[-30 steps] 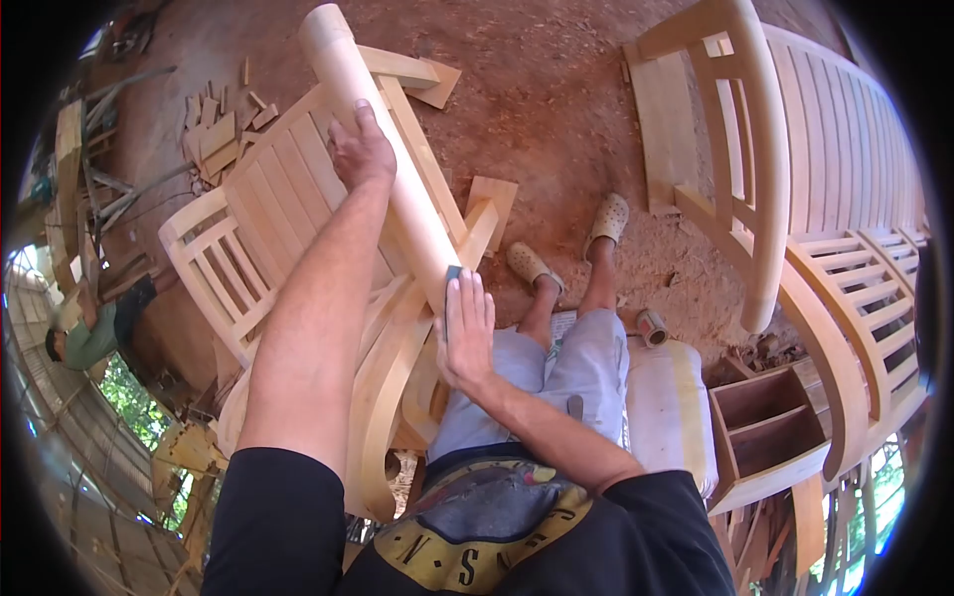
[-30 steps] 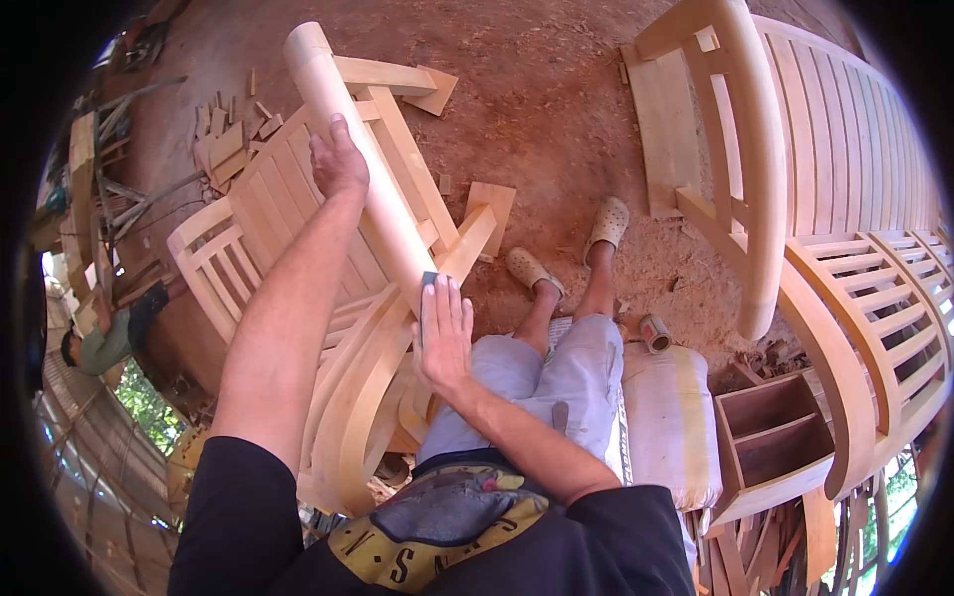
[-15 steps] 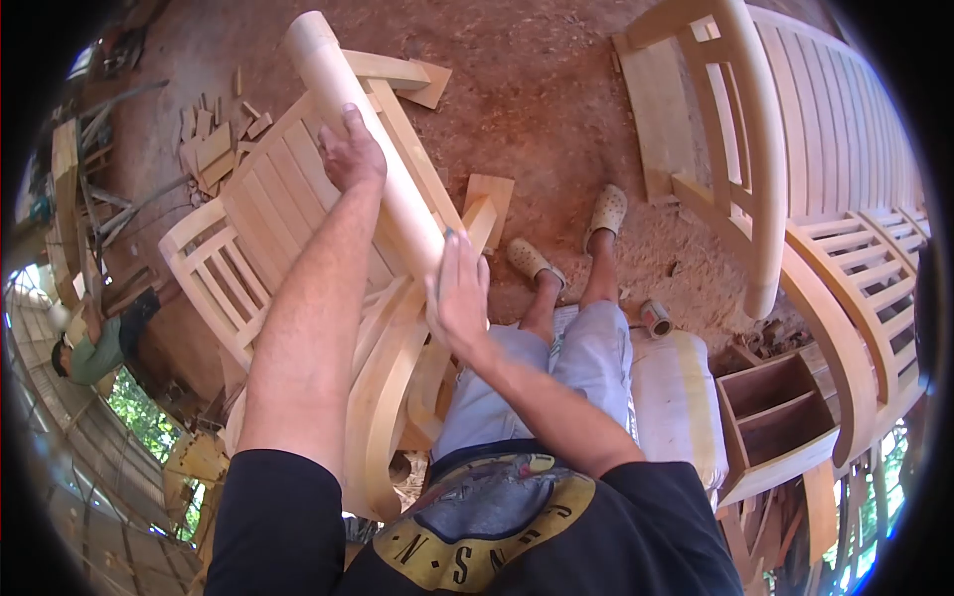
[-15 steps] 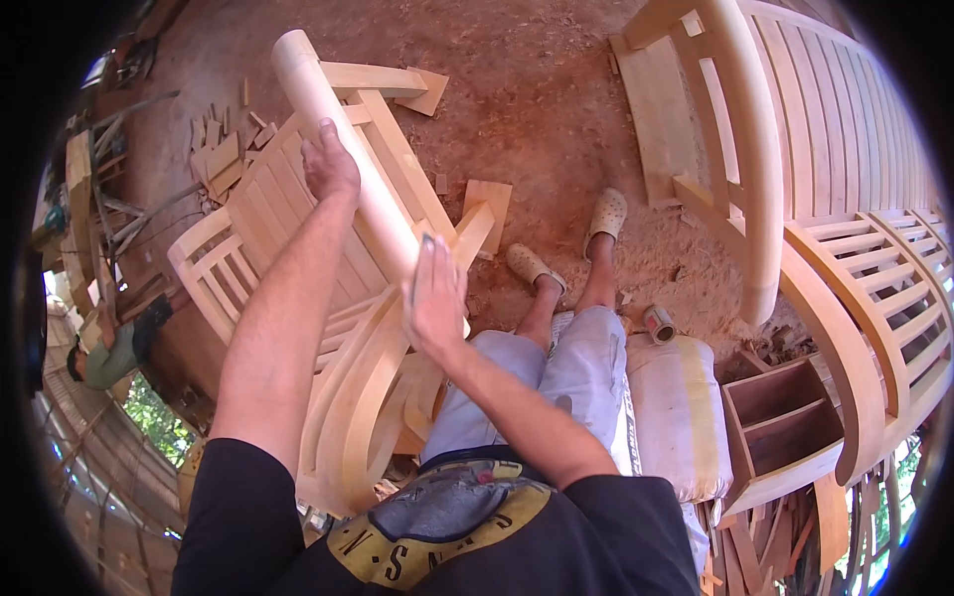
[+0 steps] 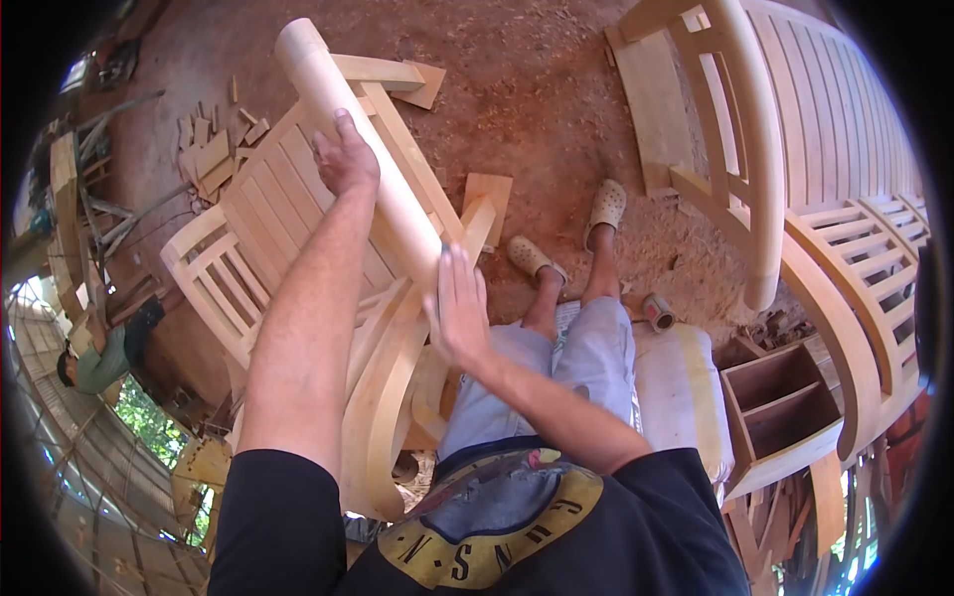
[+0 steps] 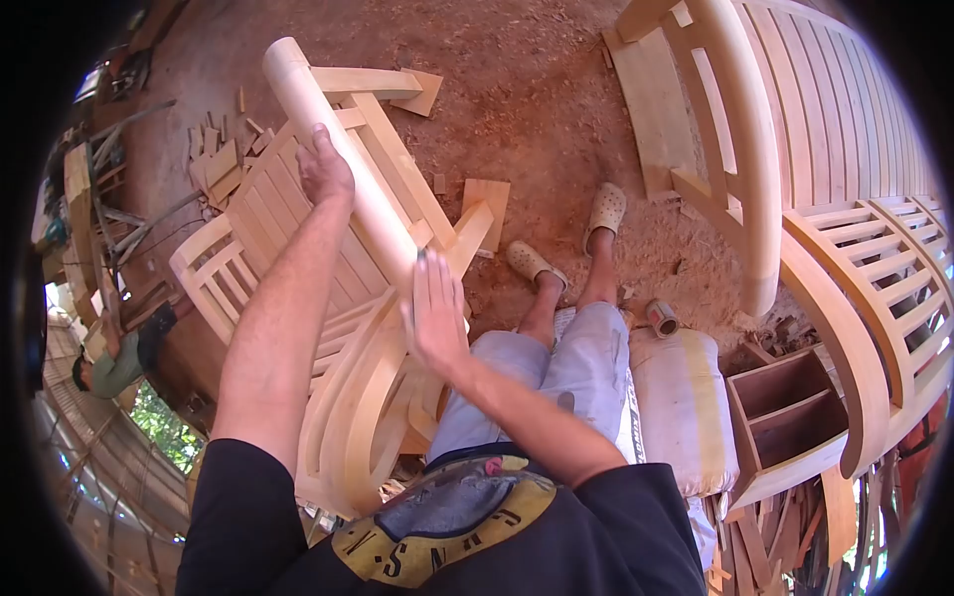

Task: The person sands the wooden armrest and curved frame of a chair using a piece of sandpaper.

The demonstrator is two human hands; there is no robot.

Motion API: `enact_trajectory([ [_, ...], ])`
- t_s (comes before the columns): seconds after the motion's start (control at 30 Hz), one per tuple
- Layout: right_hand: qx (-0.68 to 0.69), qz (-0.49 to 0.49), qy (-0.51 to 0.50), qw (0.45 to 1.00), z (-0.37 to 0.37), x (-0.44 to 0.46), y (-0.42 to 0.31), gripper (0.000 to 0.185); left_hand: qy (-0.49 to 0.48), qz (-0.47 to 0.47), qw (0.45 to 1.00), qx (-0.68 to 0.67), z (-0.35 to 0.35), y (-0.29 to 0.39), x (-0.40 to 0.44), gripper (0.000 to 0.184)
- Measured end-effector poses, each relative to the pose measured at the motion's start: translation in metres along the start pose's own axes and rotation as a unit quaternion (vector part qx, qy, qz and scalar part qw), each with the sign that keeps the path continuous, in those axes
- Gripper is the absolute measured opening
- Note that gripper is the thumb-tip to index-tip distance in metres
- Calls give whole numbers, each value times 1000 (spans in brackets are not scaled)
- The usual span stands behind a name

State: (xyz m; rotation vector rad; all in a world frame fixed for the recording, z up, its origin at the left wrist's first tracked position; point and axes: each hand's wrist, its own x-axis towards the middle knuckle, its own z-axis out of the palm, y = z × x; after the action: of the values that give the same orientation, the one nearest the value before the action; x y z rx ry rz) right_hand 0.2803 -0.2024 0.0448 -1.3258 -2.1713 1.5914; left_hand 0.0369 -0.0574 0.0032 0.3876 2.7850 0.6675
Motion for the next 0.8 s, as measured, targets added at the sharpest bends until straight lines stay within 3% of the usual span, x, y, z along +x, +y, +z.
enact_trajectory([
  [0.07, -52, -24, -23, 998, -2, -58, 1, 77, -4, -1, 1000, -4, 1, 0, -1, 83],
  [0.17, -19, -25, 48, 998, 7, -32, 5, 77, 15, 3, 1000, 4, 3, -8, 2, 86],
  [0.3, 50, 33, 15, 998, 1, 25, 4, 79, -8, -10, 1000, 7, 1, -2, 2, 89],
  [0.4, -20, -46, 12, 999, -8, -48, 0, 75, 20, 1, 1000, 16, 2, 0, -1, 90],
  [0.5, -29, -51, 35, 998, -1, -47, 7, 75, -32, -5, 999, -5, -7, 7, -3, 90],
  [0.63, 117, 17, 26, 993, 3, 37, 7, 78, -2, -5, 1000, 10, 0, 1, 1, 88],
  [0.73, 43, -71, 49, 995, -1, -17, 6, 78, 9, 2, 1000, 11, 1, -1, -1, 88],
  [0.8, 5, -74, 7, 997, -11, -43, 8, 79, 16, 8, 1000, 13, 1, 0, -1, 88],
])
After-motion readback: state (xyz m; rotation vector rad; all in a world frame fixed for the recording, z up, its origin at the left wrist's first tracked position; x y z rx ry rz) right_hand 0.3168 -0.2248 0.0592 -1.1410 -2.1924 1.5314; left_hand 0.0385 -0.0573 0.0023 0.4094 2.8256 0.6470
